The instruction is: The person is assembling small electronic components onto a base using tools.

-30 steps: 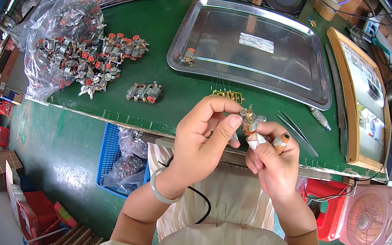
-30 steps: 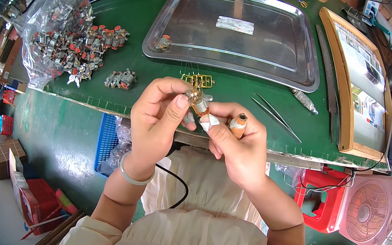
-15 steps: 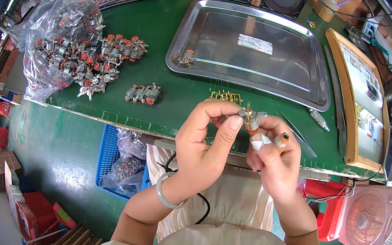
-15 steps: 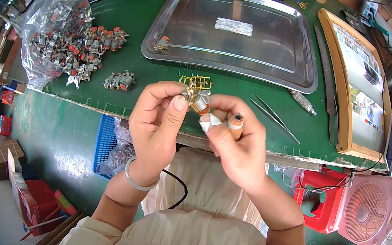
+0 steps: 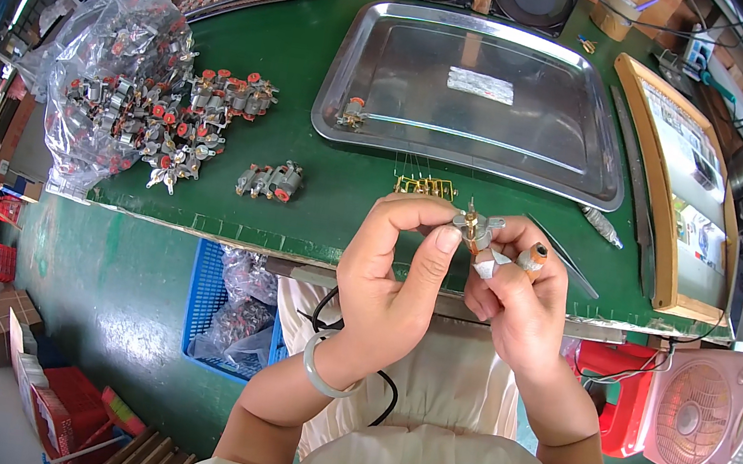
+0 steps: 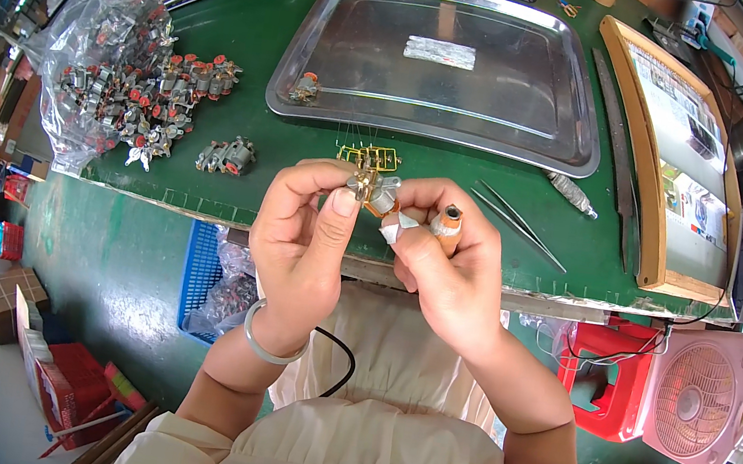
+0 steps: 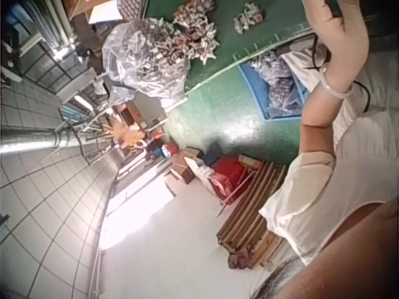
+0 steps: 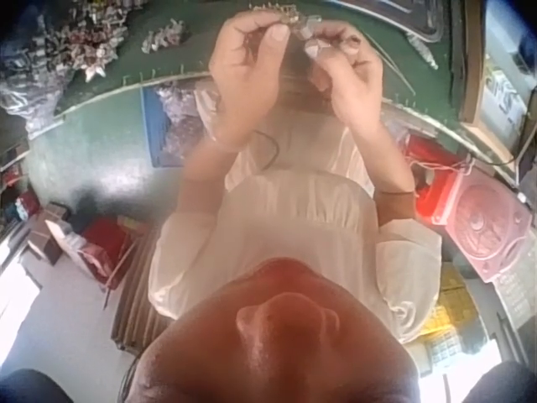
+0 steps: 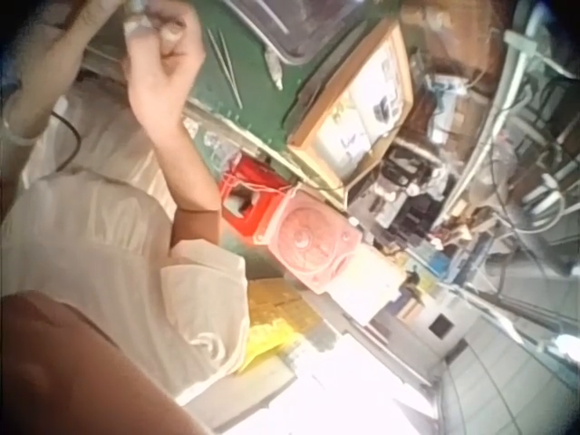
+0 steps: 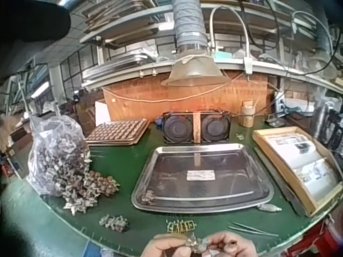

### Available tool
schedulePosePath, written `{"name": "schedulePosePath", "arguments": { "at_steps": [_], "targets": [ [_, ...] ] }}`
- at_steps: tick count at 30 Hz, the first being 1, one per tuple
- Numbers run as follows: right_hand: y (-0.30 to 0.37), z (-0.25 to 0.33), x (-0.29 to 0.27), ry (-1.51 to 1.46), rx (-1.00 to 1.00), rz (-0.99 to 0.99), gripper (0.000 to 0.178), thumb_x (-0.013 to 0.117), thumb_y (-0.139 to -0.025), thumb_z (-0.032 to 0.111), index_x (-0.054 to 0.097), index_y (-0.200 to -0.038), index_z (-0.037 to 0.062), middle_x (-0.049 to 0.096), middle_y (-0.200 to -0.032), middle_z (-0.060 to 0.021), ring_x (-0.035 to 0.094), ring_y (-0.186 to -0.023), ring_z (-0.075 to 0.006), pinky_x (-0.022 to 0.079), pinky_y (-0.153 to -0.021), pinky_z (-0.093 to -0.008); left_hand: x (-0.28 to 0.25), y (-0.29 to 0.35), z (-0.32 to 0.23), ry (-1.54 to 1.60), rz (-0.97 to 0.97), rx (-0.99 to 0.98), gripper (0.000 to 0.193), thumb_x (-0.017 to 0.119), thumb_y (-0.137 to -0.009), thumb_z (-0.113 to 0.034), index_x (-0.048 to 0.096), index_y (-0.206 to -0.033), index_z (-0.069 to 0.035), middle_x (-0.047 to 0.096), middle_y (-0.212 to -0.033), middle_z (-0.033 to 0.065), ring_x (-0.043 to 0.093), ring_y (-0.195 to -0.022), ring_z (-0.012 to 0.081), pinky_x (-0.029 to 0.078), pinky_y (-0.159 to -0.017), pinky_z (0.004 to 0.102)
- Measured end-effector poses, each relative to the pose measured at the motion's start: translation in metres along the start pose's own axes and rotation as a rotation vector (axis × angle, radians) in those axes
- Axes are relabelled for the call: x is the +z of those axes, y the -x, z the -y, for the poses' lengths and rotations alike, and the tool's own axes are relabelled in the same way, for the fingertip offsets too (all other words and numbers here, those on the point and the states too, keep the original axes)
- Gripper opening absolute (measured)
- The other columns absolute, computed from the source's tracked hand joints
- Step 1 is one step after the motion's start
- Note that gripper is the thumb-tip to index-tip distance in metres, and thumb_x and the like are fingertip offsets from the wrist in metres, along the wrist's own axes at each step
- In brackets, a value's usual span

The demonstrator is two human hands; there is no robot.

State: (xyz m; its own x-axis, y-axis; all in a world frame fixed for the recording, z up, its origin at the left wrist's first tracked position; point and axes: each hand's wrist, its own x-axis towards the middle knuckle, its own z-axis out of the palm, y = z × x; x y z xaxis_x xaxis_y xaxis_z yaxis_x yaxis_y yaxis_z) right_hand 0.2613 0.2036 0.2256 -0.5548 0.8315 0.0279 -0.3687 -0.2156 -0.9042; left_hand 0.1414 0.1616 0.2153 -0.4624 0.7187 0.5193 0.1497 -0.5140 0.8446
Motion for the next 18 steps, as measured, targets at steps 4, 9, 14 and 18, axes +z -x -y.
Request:
{"name": "schedulePosePath", "arguments": {
  "at_steps": [4, 9, 14, 18],
  "targets": [
    [-0.002, 0.000, -0.001, -0.123, 0.054, 0.010, 0.018, 0.047, -0.078, 0.002, 0.050, -0.095, -0.0040, 0.051, -0.073, -0.0014, 0.036, -0.048, -0.0024, 0.030, -0.041, -0.0181, -0.001, 0.001, 0.002, 0.000, 0.013, 0.007, 0.010, 0.056, -0.082, -0.003, 0.053, -0.090, 0.001, 0.056, -0.088, 0.0077, 0.051, -0.078, 0.0134, 0.041, -0.073, 0.0242],
    [0.000, 0.003, 0.001, -0.010, 0.050, 0.004, 0.017, 0.053, -0.079, 0.003, 0.050, -0.094, -0.0028, 0.050, -0.070, -0.0009, 0.035, -0.050, -0.0018, 0.029, -0.042, -0.0184, -0.003, 0.002, 0.001, 0.042, 0.005, -0.064, 0.010, 0.055, -0.083, -0.004, 0.053, -0.091, 0.001, 0.056, -0.088, 0.0073, 0.051, -0.080, 0.0128, 0.040, -0.073, 0.0237],
    [-0.002, -0.013, -0.001, 0.522, -0.474, -0.105, 0.025, 0.064, -0.072, -0.004, 0.050, -0.092, 0.0001, 0.048, -0.066, -0.0003, 0.033, -0.051, -0.0027, 0.030, -0.045, -0.0179, -0.001, 0.005, 0.000, 0.115, -0.034, -0.141, 0.011, 0.055, -0.083, -0.004, 0.052, -0.092, 0.002, 0.056, -0.089, 0.0077, 0.051, -0.082, 0.0121, 0.039, -0.076, 0.0231],
    [-0.004, -0.010, -0.002, 0.641, -0.586, -0.129, 0.018, 0.064, -0.076, 0.002, 0.051, -0.087, -0.0010, 0.046, -0.062, -0.0002, 0.037, -0.049, -0.0038, 0.031, -0.043, -0.0186, -0.003, 0.004, -0.001, 0.139, -0.031, -0.156, 0.012, 0.054, -0.084, -0.004, 0.052, -0.094, 0.002, 0.055, -0.090, 0.0078, 0.051, -0.084, 0.0119, 0.039, -0.076, 0.0229]
  ]
}}
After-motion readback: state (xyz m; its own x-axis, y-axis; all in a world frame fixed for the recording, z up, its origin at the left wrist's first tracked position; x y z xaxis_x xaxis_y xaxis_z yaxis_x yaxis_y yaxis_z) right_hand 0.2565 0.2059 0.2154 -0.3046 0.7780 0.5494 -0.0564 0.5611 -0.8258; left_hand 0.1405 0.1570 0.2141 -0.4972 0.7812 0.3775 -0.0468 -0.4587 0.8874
